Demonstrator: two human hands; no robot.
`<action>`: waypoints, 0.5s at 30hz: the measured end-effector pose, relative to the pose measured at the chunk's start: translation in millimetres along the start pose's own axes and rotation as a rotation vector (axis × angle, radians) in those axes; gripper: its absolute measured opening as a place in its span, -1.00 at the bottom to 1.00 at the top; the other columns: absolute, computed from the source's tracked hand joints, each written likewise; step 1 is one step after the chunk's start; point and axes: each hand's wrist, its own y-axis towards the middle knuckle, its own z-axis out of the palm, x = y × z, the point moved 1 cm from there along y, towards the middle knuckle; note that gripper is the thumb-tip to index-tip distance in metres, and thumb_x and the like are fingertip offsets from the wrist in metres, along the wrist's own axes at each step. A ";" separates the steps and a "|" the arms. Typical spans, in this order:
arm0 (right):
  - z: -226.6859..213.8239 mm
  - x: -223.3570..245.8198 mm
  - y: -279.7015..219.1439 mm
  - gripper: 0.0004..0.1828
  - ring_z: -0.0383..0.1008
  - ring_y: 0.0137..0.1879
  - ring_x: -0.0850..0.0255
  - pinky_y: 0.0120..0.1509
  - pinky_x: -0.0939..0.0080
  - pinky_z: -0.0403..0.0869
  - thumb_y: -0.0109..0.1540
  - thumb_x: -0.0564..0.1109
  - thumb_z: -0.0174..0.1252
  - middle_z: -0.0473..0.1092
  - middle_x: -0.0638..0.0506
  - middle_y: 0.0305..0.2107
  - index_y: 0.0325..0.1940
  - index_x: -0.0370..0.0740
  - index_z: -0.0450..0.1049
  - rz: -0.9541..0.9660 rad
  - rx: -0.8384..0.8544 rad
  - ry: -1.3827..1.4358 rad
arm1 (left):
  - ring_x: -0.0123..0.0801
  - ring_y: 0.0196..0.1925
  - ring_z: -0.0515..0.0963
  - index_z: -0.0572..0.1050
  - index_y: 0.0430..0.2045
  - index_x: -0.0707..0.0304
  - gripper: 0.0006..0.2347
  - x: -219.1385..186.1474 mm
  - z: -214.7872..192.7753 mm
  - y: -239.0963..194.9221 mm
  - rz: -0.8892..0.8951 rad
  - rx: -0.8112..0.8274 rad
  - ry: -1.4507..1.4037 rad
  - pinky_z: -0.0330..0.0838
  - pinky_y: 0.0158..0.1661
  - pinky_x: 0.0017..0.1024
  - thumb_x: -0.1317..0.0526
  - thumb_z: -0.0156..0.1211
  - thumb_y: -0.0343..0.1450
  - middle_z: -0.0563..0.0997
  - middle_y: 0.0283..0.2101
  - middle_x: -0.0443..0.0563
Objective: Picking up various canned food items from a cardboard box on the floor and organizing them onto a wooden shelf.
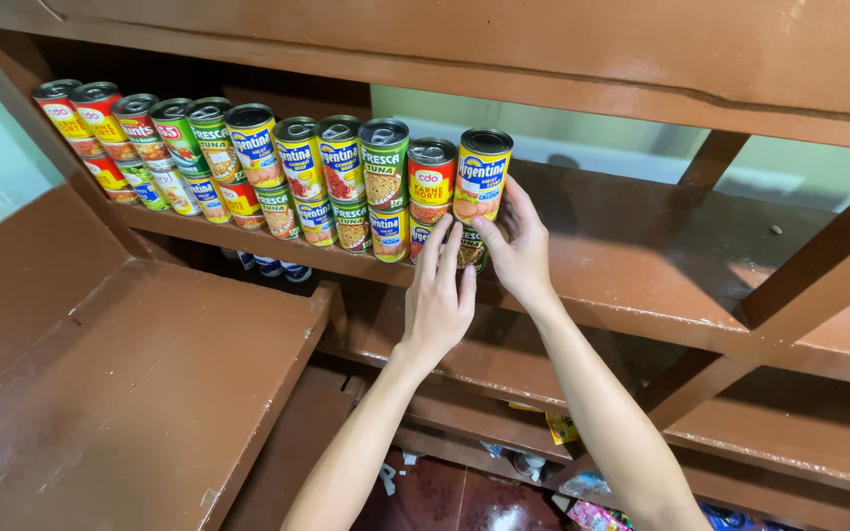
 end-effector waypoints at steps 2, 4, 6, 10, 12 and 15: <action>0.0 1.0 1.8 -0.28 0.37 0.40 0.14 0.46 0.11 0.41 0.30 -0.32 0.23 0.32 -0.19 0.30 0.51 -0.37 0.11 -0.008 0.001 -0.016 | 0.11 0.32 0.43 0.25 0.33 0.41 -0.51 -1.1 0.6 2.1 -0.002 0.012 -0.007 0.43 0.20 -0.14 0.31 0.16 0.46 0.27 0.41 0.24; 1.1 0.3 1.2 -0.28 0.38 0.39 0.14 0.46 0.11 0.42 0.31 -0.33 0.23 0.33 -0.19 0.30 0.51 -0.37 0.11 -0.011 0.003 -0.029 | 0.09 0.29 0.45 0.25 0.33 0.41 -0.50 -1.0 -0.3 1.8 -0.008 0.026 -0.011 0.45 0.18 -0.16 0.32 0.16 0.45 0.28 0.41 0.21; 0.6 -1.4 1.9 -0.28 0.39 0.37 0.16 0.44 0.12 0.44 0.31 -0.33 0.23 0.35 -0.17 0.28 0.52 -0.37 0.11 -0.013 0.007 -0.024 | 0.05 0.21 0.49 0.24 0.34 0.41 -0.49 0.1 0.4 2.8 -0.018 0.046 -0.011 0.47 0.13 -0.16 0.33 0.16 0.44 0.29 0.42 0.19; -0.1 -3.1 2.9 -0.28 0.39 0.38 0.15 0.46 0.11 0.43 0.31 -0.34 0.22 0.35 -0.18 0.29 0.52 -0.38 0.10 -0.025 0.013 -0.010 | 0.05 0.18 0.49 0.25 0.33 0.40 -0.49 -1.7 -0.3 4.9 -0.007 0.046 0.009 0.48 0.11 -0.15 0.32 0.18 0.44 0.29 0.42 0.18; -0.3 -3.4 3.8 -0.27 0.39 0.38 0.15 0.46 0.11 0.43 0.31 -0.34 0.22 0.35 -0.19 0.27 0.52 -0.39 0.10 -0.021 0.011 -0.023 | 0.06 0.20 0.48 0.24 0.33 0.41 -0.48 -1.9 0.0 5.2 -0.007 0.055 0.012 0.47 0.12 -0.16 0.32 0.18 0.44 0.29 0.42 0.18; -0.1 -4.3 3.2 -0.27 0.38 0.39 0.14 0.46 0.11 0.42 0.31 -0.33 0.22 0.35 -0.19 0.28 0.52 -0.38 0.09 -0.023 0.012 -0.019 | 0.06 0.23 0.48 0.24 0.34 0.42 -0.48 -1.3 0.0 4.6 0.006 0.036 0.007 0.45 0.16 -0.15 0.32 0.17 0.44 0.29 0.42 0.17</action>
